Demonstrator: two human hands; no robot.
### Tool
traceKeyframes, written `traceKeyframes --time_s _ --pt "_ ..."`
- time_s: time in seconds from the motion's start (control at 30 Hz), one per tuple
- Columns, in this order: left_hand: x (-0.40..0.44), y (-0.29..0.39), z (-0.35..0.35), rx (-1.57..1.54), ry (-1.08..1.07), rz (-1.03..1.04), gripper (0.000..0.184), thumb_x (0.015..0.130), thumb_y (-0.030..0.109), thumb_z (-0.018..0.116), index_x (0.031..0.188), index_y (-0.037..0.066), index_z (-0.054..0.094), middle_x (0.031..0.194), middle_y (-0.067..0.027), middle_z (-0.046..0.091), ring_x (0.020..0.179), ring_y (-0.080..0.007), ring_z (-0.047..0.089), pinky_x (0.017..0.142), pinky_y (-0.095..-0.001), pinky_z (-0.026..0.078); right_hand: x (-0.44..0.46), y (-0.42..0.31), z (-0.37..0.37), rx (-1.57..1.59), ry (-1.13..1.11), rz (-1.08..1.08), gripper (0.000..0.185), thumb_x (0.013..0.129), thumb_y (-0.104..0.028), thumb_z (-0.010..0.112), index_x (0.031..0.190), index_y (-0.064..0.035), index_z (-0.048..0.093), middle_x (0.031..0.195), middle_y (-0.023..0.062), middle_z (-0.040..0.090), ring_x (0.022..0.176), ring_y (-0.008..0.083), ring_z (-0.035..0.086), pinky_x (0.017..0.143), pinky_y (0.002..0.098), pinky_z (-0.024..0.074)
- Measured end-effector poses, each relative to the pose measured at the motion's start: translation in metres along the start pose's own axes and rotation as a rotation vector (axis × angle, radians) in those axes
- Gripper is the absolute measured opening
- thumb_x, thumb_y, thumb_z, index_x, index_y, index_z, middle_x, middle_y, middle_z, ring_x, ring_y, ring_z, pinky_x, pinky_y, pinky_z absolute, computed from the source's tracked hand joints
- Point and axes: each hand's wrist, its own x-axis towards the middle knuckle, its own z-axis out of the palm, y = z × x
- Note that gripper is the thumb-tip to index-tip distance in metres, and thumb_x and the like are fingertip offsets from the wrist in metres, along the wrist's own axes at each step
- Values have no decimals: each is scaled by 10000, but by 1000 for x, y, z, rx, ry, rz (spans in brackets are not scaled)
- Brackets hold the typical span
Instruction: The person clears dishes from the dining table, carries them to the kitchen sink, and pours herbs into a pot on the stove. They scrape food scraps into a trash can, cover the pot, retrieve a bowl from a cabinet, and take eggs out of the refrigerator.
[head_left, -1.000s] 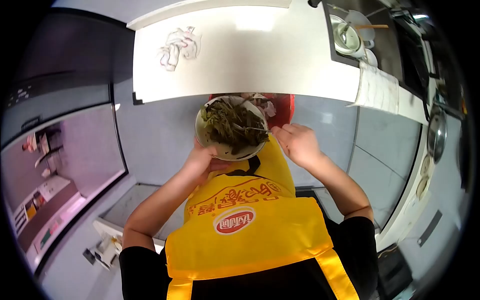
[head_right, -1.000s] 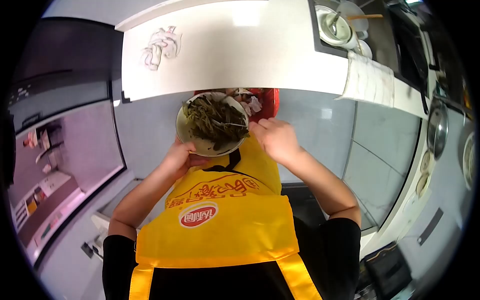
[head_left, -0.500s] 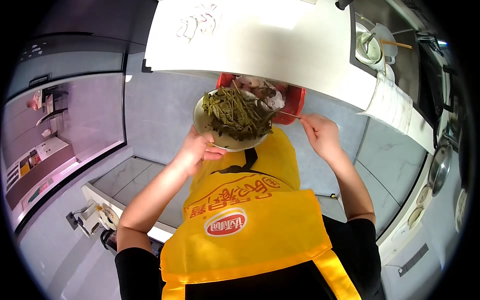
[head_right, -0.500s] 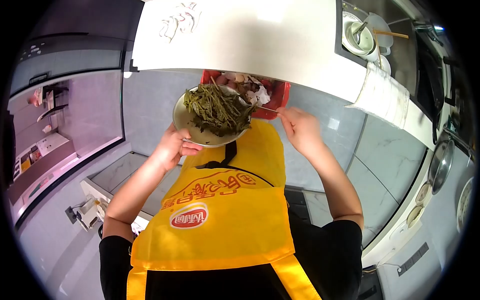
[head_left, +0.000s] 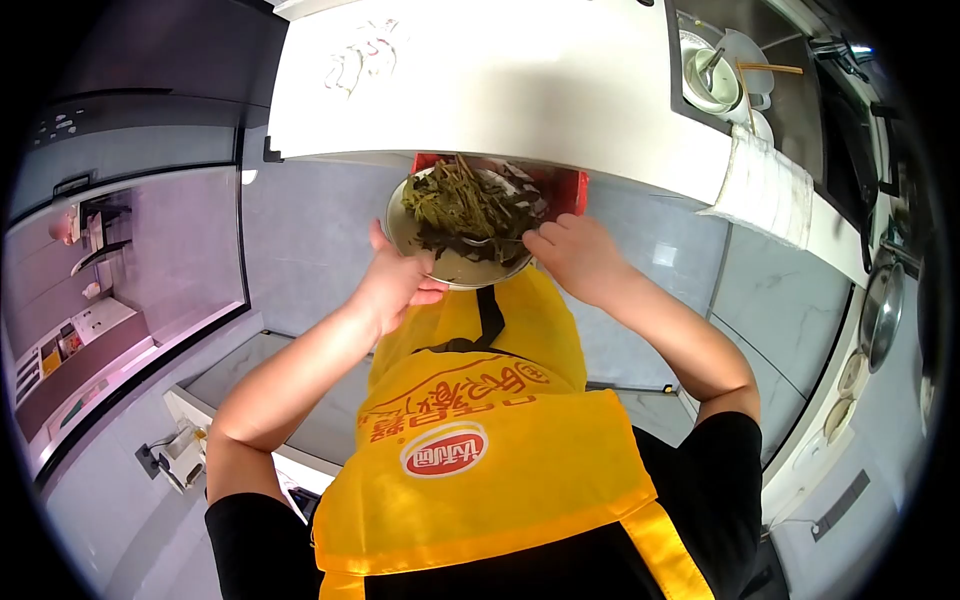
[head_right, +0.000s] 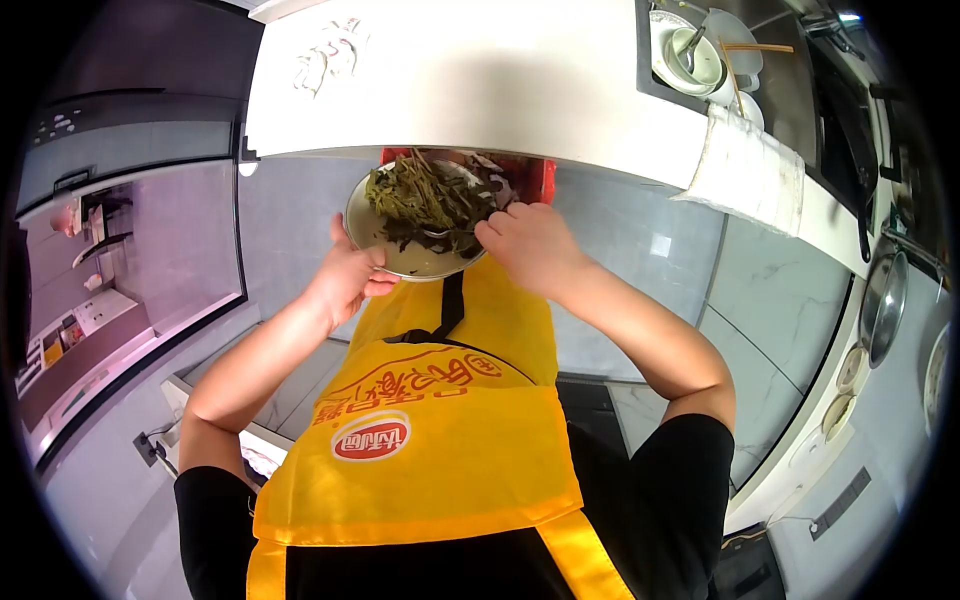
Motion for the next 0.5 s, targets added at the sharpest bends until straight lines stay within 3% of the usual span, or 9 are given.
traceKeyframes --time_s 0.03,0.17,0.23,0.27,0.33,0.37,0.43,0.5 --pt "-2 1 2 69 25 84 721 844 -11 487 1403 157 63 1016 -149 603 651 -176 628 528 -273 543 -2 3 -2 1 0 -1 265 719 -123 573 982 -91 594 799 14 551 786 199 552 632 328 445" --pt "0 -1 2 182 7 172 677 850 -7 479 1411 116 121 1026 -156 603 638 -174 624 541 -280 539 -9 7 -9 -54 27 19 281 709 -133 583 986 -91 589 803 5 547 790 192 546 644 317 441" --pt "15 -4 -10 384 -91 100 520 843 21 504 1334 46 334 979 -163 616 657 -175 638 540 -276 541 -10 8 -9 -60 51 2 284 707 -136 586 987 -91 588 801 5 545 785 192 544 643 317 442" --pt "19 -2 -15 382 -89 102 520 843 21 504 1334 46 334 979 -163 616 657 -175 638 540 -276 541 -10 9 -8 -71 42 0 289 708 -135 585 993 -90 588 800 5 543 781 191 543 647 316 443" --pt "21 2 -20 688 -74 115 331 812 56 549 1134 -15 524 825 -149 632 663 -190 654 559 -297 535 -12 14 -4 -81 34 -5 295 708 -134 584 999 -88 587 800 6 542 778 190 542 651 316 445" --pt "24 -2 -21 688 -72 114 331 812 56 549 1134 -15 524 825 -149 632 663 -190 654 559 -297 535 -13 18 2 -66 38 7 294 708 -137 587 999 -91 587 800 5 542 777 190 542 649 319 447" --pt "31 -11 -21 1181 1 609 249 776 98 601 992 -24 572 683 -132 607 670 -213 666 595 -323 528 -15 21 8 -54 42 16 293 709 -140 589 998 -93 587 800 5 542 775 191 542 648 323 448" --pt "34 -6 -28 1110 -48 656 227 762 101 616 951 -19 577 656 -124 596 648 -220 654 593 -332 517 -12 23 10 -71 27 -3 287 716 -137 589 1001 -103 588 799 1 543 773 195 543 642 328 453"
